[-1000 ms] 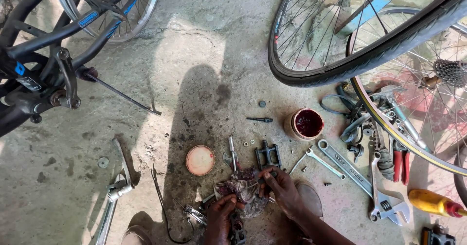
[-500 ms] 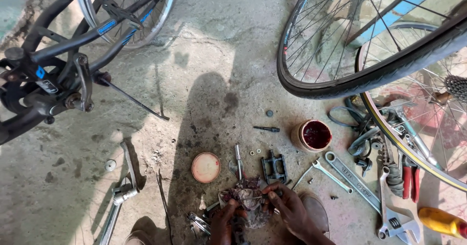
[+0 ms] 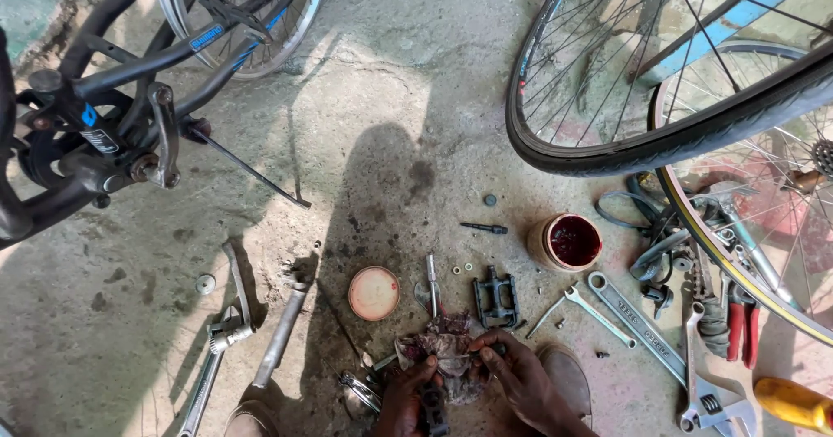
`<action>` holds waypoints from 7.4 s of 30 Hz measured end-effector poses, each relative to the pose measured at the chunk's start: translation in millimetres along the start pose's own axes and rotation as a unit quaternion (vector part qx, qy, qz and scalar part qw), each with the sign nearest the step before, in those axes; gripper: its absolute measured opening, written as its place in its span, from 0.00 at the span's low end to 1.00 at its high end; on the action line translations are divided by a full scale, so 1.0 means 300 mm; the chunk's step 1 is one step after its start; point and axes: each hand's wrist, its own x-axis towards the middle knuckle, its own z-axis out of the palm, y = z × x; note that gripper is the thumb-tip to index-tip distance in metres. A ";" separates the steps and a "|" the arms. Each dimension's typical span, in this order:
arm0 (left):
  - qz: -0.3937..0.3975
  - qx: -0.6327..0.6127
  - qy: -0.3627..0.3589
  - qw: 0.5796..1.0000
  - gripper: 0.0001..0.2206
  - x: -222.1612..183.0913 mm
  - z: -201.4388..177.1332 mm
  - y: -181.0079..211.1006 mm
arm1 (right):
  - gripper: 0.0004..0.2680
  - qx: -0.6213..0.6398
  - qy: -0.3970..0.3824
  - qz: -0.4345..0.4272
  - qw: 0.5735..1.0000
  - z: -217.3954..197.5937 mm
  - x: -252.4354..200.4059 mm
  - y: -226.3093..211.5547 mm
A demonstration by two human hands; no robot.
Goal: The person holds a bicycle pedal in one hand and scoops grease from an open tin with their fingers, working the grease into the pedal body. They set the pedal on the ground among tools, pick up a screwdriver, and continue working on the pedal before reaching toward the bicycle.
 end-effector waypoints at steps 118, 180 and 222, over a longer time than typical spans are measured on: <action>0.270 -0.024 -0.017 0.962 0.18 0.501 -0.225 -0.201 | 0.09 -0.221 0.108 0.144 0.959 -0.141 -0.038 -0.185; 0.418 0.056 -0.023 0.906 0.11 -1.553 0.279 0.958 | 0.04 0.172 -0.066 0.050 0.982 0.633 -0.144 -1.133; 0.451 0.450 0.018 0.771 0.06 -1.440 0.437 0.776 | 0.38 0.099 -0.136 -0.124 0.978 0.750 -0.236 -1.144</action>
